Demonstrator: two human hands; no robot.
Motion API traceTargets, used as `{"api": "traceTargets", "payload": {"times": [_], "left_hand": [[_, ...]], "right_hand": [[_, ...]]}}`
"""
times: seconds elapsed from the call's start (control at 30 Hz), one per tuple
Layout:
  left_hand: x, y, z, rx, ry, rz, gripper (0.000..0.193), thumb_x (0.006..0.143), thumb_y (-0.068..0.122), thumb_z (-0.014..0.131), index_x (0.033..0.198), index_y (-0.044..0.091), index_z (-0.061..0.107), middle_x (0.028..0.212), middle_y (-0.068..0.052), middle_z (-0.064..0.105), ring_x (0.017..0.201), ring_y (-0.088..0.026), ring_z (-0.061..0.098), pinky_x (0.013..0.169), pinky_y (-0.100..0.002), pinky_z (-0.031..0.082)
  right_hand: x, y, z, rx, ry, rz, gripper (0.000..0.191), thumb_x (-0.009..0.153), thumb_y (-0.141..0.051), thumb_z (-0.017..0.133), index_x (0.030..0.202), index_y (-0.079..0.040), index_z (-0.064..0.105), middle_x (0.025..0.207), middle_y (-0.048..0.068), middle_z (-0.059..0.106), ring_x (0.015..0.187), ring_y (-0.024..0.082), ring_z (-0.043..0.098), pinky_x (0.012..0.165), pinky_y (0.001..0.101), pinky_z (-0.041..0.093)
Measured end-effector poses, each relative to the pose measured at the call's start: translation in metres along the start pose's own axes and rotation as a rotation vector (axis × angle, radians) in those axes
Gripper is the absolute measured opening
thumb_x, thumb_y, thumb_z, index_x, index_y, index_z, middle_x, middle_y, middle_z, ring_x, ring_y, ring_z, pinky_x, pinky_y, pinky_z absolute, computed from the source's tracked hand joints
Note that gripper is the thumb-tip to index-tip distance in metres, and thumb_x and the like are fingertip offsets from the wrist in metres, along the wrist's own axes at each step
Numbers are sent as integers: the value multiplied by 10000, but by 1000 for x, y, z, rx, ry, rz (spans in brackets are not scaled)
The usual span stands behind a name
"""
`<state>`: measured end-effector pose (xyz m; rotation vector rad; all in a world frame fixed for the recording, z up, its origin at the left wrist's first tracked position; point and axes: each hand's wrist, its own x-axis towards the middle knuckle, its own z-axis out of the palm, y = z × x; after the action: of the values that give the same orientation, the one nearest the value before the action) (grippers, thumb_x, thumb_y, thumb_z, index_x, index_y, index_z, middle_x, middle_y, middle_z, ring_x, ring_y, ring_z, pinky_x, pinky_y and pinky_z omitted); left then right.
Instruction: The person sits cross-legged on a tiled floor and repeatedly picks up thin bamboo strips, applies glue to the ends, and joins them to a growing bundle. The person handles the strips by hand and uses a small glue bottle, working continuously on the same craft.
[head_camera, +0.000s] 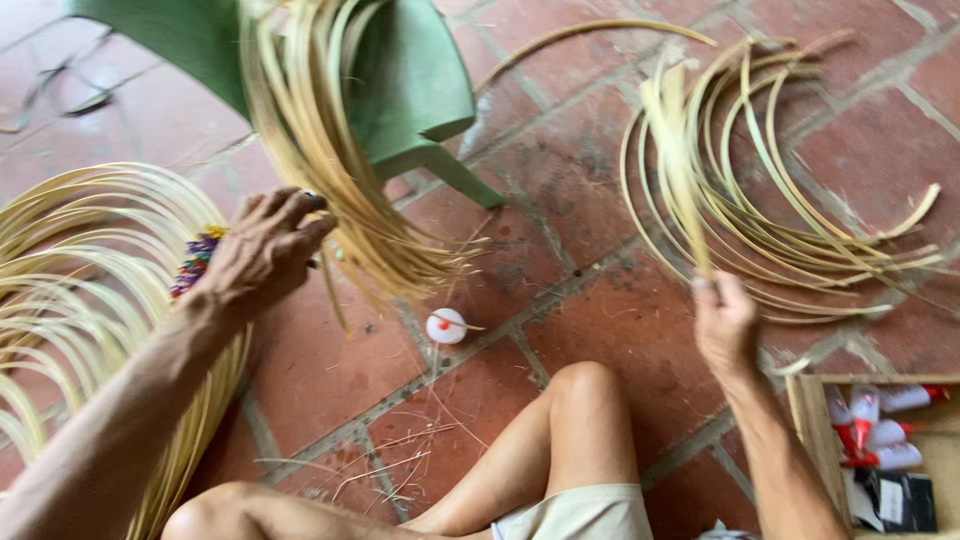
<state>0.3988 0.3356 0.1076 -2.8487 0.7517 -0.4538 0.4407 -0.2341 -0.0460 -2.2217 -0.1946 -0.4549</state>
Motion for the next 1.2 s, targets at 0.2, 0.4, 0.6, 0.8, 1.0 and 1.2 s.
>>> {"api": "traceTargets", "payload": {"times": [0.2, 0.4, 0.6, 0.8, 1.0, 1.2], "left_hand": [[-65, 62, 24, -322, -1, -288, 238, 919, 43, 700, 1149, 72, 754, 1095, -140, 715, 870, -246, 654, 669, -354, 570], [-128, 166, 36, -720, -84, -433, 282, 872, 42, 691, 1137, 110, 762, 1033, -109, 748, 872, -264, 734, 713, -353, 625], [-136, 233, -26, -827, 104, -162, 308, 820, 69, 745, 1126, 63, 714, 979, -110, 684, 861, -309, 688, 702, -418, 570], [-145, 309, -100, -729, 468, 175, 515, 848, 167, 737, 1317, -22, 640, 1212, -172, 634, 1092, -327, 639, 924, -482, 522], [-143, 344, -40, -1019, -15, -274, 585, 831, 134, 759, 1386, -7, 639, 1176, -234, 660, 996, -374, 636, 784, -453, 531], [-155, 339, 0, -1712, -298, -229, 305, 953, 79, 591, 1229, 43, 715, 910, -30, 696, 802, -111, 635, 684, -261, 512]], "right_hand": [[-68, -68, -107, 658, 166, 162, 168, 1232, -99, 559, 1158, 39, 622, 747, 29, 552, 560, 71, 495, 485, 210, 379], [-138, -42, -34, 478, 319, 192, 214, 1191, -131, 516, 1145, 60, 602, 666, 36, 523, 557, 97, 497, 498, 256, 380], [-127, -86, -46, 343, 167, -165, 272, 1187, -205, 537, 1104, 39, 623, 672, 30, 550, 517, 92, 505, 449, 238, 369], [-127, -188, -37, 205, -400, -771, 186, 982, -149, 642, 1094, -1, 642, 825, 79, 658, 665, 165, 635, 567, 325, 519], [-148, -248, -12, -148, -912, -983, 167, 855, -215, 695, 783, -69, 659, 677, 74, 600, 624, 264, 629, 538, 430, 487], [-113, -255, -49, -325, -756, -1136, 191, 806, -271, 691, 717, -110, 640, 715, 56, 622, 753, 248, 630, 787, 453, 481]]}}
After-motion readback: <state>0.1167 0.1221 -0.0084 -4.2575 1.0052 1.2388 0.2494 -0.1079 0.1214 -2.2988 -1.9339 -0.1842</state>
